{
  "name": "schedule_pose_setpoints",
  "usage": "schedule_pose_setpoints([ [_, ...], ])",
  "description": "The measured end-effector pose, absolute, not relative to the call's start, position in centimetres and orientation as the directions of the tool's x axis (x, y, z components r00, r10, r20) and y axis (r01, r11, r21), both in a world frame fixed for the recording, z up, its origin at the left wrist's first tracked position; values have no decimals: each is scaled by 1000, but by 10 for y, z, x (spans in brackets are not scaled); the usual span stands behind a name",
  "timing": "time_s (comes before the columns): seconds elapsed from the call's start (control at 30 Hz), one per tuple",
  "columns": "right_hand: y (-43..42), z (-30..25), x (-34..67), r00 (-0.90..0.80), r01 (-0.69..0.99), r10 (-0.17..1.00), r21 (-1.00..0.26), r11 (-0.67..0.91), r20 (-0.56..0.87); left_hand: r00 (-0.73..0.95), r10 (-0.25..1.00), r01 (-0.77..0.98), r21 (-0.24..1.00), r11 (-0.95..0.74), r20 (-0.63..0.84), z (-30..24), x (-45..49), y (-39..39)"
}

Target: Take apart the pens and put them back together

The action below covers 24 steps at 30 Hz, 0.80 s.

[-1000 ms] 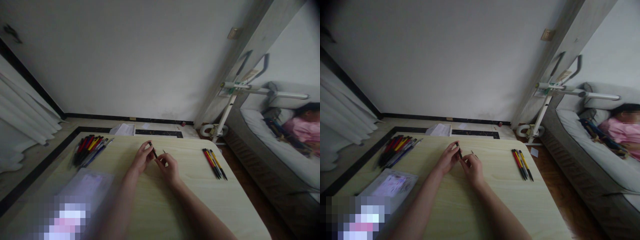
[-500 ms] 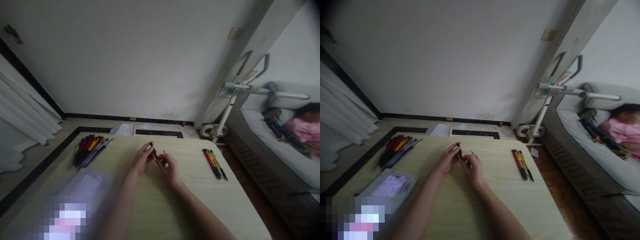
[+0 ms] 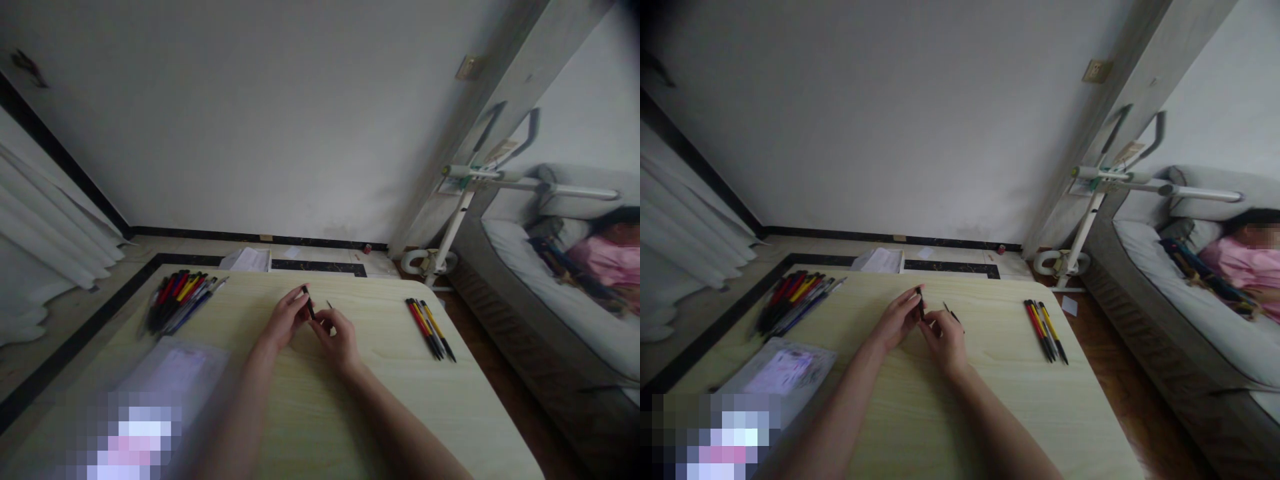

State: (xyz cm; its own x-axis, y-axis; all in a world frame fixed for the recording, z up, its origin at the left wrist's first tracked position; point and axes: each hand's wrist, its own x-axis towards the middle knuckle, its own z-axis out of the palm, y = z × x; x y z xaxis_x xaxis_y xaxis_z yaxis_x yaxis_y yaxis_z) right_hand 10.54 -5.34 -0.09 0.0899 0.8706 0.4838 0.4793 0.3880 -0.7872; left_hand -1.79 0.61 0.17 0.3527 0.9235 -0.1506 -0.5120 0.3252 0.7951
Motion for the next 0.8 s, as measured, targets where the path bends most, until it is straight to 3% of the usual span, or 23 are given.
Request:
schedule_pose_setpoints([
  [0.8, -56, 3, 107, 41, 471, 880, -786, 400, 472, 434, 885, -523, 752, 400, -169, 9, -17, 3],
])
